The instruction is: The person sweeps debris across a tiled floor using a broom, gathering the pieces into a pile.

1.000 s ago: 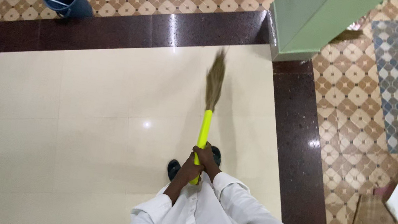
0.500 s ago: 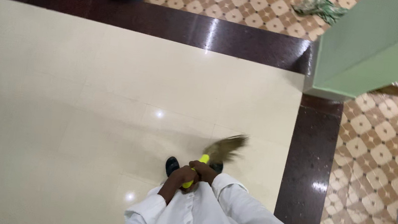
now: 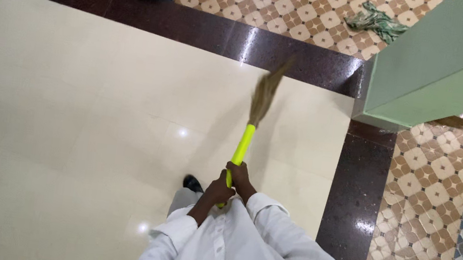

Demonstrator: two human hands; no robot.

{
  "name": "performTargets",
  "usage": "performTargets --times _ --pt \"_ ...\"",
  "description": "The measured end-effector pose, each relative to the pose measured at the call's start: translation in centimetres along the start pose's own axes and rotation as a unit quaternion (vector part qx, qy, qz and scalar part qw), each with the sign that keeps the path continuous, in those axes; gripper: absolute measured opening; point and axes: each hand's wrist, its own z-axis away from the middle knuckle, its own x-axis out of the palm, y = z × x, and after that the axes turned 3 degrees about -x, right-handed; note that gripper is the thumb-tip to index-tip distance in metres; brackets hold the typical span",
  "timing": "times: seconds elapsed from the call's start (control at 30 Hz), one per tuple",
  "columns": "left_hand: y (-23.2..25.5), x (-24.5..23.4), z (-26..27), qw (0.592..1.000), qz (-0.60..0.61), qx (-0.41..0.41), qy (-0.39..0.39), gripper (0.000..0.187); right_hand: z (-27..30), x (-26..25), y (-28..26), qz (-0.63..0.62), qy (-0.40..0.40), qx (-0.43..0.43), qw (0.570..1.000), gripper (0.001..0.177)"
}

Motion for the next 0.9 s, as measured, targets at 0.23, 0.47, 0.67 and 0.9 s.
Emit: performTargets --times 0.23,0.47,0.67,0.9 --pt "-0.6 -0.4 -3.8 0.971 -0.020 0.208 -0.113 0.057 2.7 -1.2 0.3 -0.178 0.030 0.141 0.973 0.037" --pt "-0.7 -9.4 -7.2 0.960 0.059 0.035 -0.271 0.041 0.4 1.3 -1.7 0.093 -0.189 0.092 0.973 0.038" --pt "1.2 -14.1 -10.4 0.958 0.197 -0.031 -0.206 0.028 -6.3 9.2 -6.9 0.048 -0.156 0.220 0.962 0.039" --pt "3.3 -12.5 -10.9 0.880 0.381 -0.028 -0.281 0.034 -9.4 9.2 -10.0 0.241 -0.029 -0.037 0.969 0.078"
